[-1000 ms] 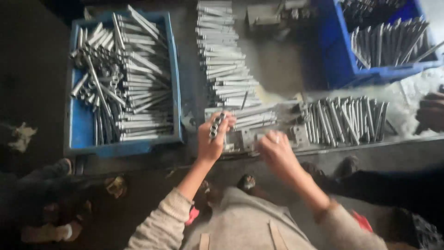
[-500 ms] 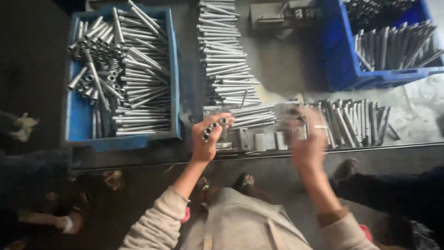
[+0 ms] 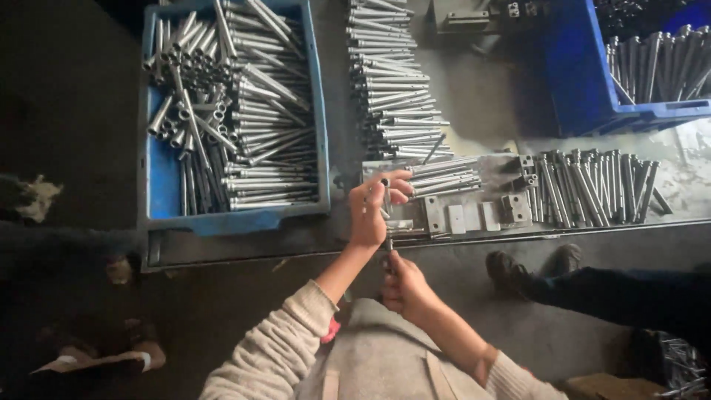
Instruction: Assembling small metal tubes into a circular fixture on a workbench in a fabrication environment.
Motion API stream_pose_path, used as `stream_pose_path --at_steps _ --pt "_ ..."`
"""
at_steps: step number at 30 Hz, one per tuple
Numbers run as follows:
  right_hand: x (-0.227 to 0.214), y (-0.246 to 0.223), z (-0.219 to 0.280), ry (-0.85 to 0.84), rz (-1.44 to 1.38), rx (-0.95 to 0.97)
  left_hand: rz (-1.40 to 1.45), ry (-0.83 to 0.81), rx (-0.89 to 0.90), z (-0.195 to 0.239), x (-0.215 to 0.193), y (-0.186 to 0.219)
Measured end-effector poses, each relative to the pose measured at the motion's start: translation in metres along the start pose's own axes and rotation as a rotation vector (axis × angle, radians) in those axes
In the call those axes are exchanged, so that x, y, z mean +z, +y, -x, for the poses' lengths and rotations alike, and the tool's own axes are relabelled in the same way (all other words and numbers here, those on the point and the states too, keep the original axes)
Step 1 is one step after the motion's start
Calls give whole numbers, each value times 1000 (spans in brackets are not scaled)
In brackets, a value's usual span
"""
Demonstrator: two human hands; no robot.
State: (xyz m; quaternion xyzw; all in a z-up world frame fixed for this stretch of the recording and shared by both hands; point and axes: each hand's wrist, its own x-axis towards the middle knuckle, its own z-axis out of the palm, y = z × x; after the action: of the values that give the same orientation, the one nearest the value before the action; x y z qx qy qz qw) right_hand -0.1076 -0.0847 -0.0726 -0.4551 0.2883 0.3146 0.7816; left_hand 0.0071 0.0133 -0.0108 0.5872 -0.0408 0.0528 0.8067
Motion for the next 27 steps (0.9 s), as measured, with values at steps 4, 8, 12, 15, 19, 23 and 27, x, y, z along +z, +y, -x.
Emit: stream_pose_path --at_steps 4,8,12,15,19,23,27 --pt "26 -29 46 34 30 -119 58 -37 6 -4 1 -8" --pt "36 -27 44 98 178 -339 18 -79 6 1 3 -8" --pt "35 -44 48 -38 -194 -80 3 -128 10 -2 1 -10" --pt "35 -21 28 92 19 -286 23 -139 -5 -3 0 -9" --pt "41 -41 48 31 -65 -152 70 -124 -39 -3 1 -14" --pt "42 -37 43 16 -21 -147 36 -91 -42 -6 -3 -9" --pt "51 -56 81 -20 780 -878 22 -49 -35 -6 -2 -18"
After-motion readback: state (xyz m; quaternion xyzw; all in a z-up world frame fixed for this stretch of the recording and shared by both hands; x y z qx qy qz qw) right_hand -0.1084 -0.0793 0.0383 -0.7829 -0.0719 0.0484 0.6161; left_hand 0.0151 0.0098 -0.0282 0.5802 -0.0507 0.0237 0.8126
